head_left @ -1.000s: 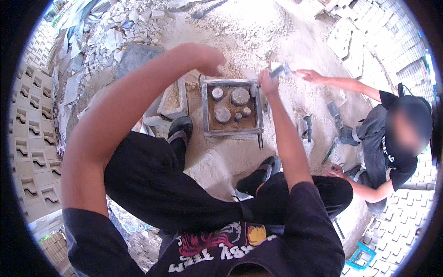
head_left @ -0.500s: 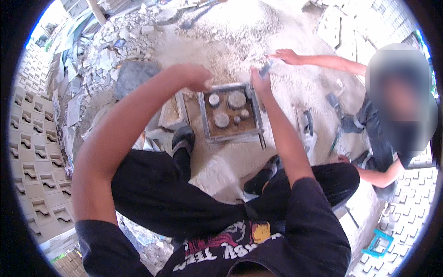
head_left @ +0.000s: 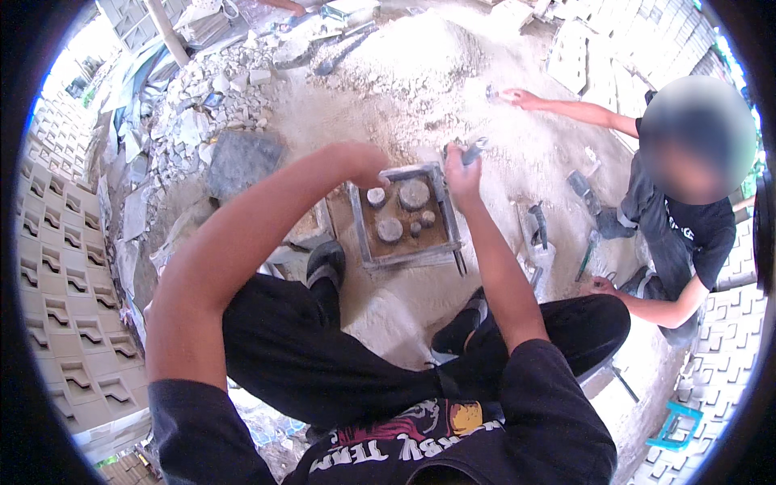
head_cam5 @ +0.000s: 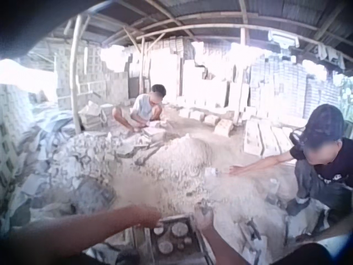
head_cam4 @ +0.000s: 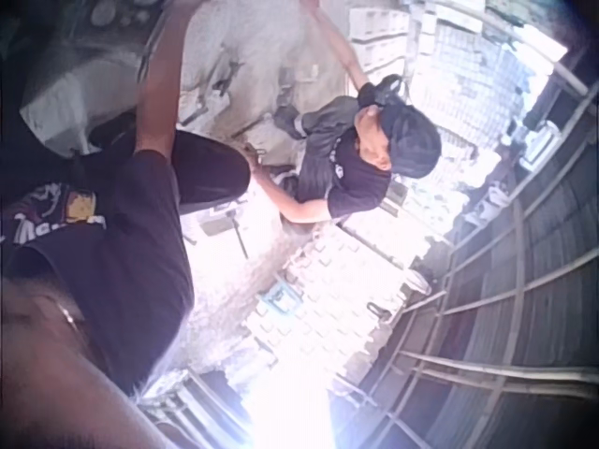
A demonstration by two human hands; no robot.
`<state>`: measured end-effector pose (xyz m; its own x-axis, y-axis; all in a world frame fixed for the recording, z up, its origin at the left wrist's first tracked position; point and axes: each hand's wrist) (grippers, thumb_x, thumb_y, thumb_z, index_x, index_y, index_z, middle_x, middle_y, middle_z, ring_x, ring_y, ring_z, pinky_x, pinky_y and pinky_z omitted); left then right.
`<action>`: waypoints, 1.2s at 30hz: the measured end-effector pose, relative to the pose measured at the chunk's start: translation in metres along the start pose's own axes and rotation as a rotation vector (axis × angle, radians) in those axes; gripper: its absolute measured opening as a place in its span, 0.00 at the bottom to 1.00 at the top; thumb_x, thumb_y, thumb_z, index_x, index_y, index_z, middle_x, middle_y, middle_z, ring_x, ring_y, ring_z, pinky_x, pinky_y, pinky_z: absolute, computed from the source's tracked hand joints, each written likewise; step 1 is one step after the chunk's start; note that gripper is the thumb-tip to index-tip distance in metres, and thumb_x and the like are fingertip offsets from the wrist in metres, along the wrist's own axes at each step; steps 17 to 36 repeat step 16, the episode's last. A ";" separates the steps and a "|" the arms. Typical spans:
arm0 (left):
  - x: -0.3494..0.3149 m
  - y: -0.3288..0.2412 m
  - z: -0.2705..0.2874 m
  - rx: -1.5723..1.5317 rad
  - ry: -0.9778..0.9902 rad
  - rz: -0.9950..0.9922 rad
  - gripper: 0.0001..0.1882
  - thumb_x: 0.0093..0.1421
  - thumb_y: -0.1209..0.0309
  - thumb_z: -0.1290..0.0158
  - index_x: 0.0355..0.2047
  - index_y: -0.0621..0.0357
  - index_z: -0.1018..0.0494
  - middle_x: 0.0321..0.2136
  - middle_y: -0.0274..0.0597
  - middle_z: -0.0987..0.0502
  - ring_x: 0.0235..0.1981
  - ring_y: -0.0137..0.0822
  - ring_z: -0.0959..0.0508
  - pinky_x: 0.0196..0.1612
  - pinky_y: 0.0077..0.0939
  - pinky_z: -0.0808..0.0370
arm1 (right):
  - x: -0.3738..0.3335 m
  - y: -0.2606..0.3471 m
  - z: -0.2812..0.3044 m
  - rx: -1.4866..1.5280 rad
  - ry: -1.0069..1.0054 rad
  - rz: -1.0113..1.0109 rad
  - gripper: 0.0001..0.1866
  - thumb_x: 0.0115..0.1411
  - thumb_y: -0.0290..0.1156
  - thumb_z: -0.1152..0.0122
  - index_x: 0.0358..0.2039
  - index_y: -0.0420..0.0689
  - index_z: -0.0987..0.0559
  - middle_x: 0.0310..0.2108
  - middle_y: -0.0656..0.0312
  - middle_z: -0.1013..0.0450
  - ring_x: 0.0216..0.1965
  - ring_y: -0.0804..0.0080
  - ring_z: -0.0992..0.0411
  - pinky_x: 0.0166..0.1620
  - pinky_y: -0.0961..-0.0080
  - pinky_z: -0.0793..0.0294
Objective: The person places cylindrical inserts into a square mold, fills the mold with loose sandy material by hand, and levels it using a trowel.
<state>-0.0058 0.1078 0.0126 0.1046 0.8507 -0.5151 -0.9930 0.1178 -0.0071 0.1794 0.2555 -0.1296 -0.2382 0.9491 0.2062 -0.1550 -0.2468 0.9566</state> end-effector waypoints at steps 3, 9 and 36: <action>0.023 -0.023 0.005 0.075 0.054 -0.088 0.23 0.58 0.53 0.47 0.43 0.60 0.23 0.42 0.50 0.21 0.44 0.50 0.22 0.47 0.44 0.25 | 0.026 -0.021 0.022 -0.210 -0.015 -0.133 0.20 0.58 0.44 0.42 0.19 0.41 0.28 0.13 0.67 0.35 0.16 0.77 0.37 0.21 0.74 0.38; 0.013 -0.015 -0.004 0.019 0.003 -0.141 0.22 0.61 0.52 0.51 0.45 0.54 0.24 0.41 0.52 0.22 0.44 0.53 0.23 0.47 0.45 0.26 | -0.029 0.020 0.018 0.099 0.008 0.008 0.20 0.63 0.40 0.45 0.17 0.43 0.29 0.13 0.67 0.35 0.14 0.79 0.39 0.20 0.78 0.40; 0.011 -0.021 -0.003 0.050 0.067 -0.079 0.24 0.61 0.50 0.51 0.46 0.57 0.25 0.42 0.53 0.22 0.46 0.50 0.23 0.49 0.44 0.27 | -0.030 0.026 0.029 0.141 0.038 0.016 0.22 0.62 0.42 0.41 0.43 0.31 0.23 0.33 0.48 0.23 0.39 0.71 0.25 0.46 0.79 0.29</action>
Point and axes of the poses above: each hand's wrist, its own x-axis towards the middle knuckle, its own z-axis out of the back of the hand, y = z × x
